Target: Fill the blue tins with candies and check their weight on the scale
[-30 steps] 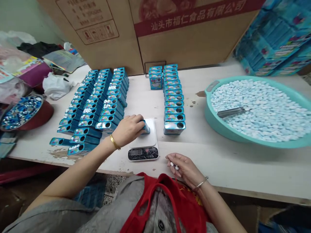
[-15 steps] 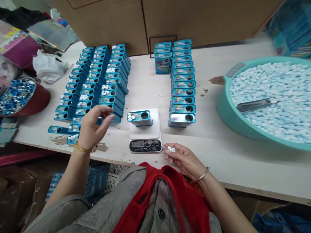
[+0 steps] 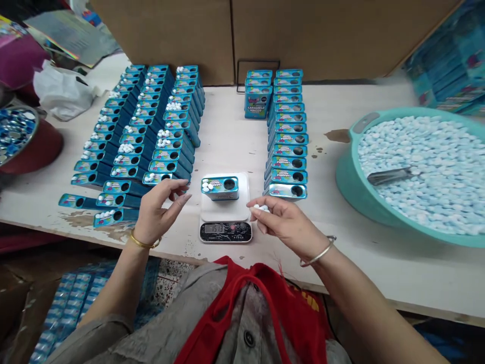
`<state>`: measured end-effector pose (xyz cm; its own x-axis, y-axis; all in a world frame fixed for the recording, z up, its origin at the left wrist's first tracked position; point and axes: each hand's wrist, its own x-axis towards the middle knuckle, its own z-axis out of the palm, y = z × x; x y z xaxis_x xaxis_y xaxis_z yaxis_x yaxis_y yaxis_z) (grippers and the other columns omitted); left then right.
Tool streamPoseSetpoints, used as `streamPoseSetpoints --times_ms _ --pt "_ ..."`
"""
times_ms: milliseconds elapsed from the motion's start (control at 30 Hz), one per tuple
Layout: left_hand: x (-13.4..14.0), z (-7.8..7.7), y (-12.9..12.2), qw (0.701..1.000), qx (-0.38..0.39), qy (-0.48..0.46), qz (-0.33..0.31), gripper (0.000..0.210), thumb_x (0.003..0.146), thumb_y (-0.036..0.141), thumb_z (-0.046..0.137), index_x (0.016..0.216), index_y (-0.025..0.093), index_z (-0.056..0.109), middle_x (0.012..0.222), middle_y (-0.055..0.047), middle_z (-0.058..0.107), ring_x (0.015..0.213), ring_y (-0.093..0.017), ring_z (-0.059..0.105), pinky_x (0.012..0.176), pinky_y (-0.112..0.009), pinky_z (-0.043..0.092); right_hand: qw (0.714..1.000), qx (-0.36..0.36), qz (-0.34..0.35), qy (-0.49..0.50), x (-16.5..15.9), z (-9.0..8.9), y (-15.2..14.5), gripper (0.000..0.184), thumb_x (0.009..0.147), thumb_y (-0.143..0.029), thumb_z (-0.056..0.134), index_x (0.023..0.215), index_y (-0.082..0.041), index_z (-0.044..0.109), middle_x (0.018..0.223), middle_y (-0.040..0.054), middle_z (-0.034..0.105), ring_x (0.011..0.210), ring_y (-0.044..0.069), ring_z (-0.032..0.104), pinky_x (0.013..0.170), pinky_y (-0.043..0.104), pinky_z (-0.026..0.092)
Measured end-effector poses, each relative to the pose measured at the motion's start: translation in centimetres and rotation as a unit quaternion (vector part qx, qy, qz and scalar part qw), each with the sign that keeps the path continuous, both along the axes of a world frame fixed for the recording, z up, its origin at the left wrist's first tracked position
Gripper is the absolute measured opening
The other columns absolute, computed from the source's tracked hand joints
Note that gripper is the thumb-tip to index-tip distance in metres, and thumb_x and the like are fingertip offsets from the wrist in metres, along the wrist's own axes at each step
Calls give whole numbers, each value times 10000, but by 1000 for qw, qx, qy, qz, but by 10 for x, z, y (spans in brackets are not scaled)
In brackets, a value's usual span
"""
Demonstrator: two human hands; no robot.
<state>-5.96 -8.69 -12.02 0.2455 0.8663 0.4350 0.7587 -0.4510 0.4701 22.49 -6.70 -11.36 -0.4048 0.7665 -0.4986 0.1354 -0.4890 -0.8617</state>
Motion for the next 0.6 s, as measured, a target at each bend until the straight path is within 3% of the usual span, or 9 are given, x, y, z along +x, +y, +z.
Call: streamPoseSetpoints --times_ms 167,300,467,600 --pt "8 1 6 1000 -3 -8 -22 196 935 233 555 1120 173 575 919 -49 658 775 -119 599 702 -269 511 971 195 107 -92 -24 27 44 315 871 -434 582 991 -152 650 587 -39 496 530 97 430 516 246 330" --pt "6 -2 5 1000 -8 -7 -24 183 932 215 556 1107 167 574 911 -51 653 779 -121 595 708 -270 512 910 306 185 -211 -43 39 64 169 875 -270 578 965 -168 678 710 7 603 625 122 505 590 258 377" --pt "0 -7 1 1000 -12 -12 -15 181 922 199 569 1100 168 575 935 -53 659 786 -120 605 719 -266 515 854 346 242 -303 -52 49 69 224 858 -200 590 1064 -200 677 807 38 671 738 166 588 661 280 415" --pt "1 -9 3 1000 -11 -17 -12 172 924 201 566 1092 168 579 936 -53 662 780 -119 607 727 -272 523 849 337 258 -315 -56 52 71 197 860 -178 579 1023 -196 688 771 37 665 740 175 592 674 289 415"
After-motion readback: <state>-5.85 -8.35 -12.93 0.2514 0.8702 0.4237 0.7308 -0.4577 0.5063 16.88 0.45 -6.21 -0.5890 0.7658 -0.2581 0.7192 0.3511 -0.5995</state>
